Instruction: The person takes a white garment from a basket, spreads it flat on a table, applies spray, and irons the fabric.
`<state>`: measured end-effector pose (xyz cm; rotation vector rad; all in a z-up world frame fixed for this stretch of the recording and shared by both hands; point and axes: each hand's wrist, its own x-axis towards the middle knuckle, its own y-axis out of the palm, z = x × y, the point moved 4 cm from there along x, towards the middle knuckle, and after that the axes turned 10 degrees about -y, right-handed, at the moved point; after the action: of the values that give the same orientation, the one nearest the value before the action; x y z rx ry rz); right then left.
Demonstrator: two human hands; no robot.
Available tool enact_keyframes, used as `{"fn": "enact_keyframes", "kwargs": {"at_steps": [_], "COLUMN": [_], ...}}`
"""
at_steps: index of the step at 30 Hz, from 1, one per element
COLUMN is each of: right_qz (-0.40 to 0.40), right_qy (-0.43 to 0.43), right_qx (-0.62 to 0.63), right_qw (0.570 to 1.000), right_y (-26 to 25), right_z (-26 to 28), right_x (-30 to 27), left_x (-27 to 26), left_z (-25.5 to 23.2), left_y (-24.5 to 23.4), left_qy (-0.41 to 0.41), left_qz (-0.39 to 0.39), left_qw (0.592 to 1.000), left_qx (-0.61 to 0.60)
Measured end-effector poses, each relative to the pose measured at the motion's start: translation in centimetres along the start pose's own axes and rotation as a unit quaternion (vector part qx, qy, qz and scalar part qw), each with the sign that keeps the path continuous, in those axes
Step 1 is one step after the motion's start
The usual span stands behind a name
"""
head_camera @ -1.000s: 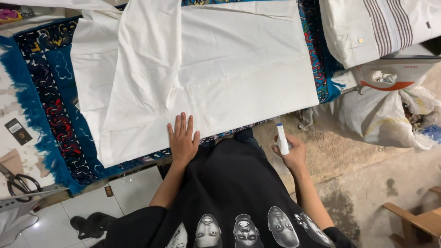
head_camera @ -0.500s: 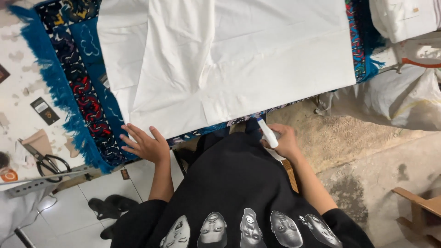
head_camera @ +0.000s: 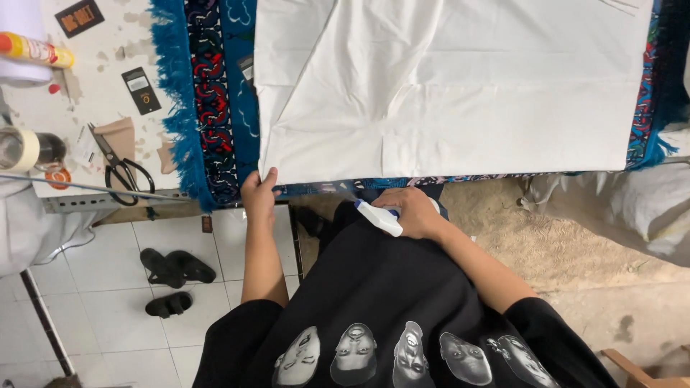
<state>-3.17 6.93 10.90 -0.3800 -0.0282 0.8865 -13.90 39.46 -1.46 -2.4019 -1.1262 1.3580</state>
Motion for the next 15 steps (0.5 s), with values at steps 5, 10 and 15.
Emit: {"fn": "enact_keyframes", "kwargs": {"at_steps": [5, 10, 15], "right_qz": [-0.036, -0.217, -0.438], "right_qy": [0.005, 0.137, 0.244], "right_qx": [-0.01, -0.049, -0.041], "right_qw": [0.999, 0.965, 0.864], "right_y": [-1.7, -8.4, -14.4], "right_z": [-1.7, -8.8, -11.5], "right_x": [-0.7, -9.1, -15.9], "left_x": [0.3, 1.2, 2.4], "left_z": [0.6, 2.0, 2.6], "left_y": [-0.5, -0.6, -0.5], "left_qy": [-0.135, -0.13, -0.122], "left_qz": [0.1, 0.078, 0.092], "left_qw": [0.958, 0.961, 0.962], "left_qx": [-0.233, -0.232, -0.225]}}
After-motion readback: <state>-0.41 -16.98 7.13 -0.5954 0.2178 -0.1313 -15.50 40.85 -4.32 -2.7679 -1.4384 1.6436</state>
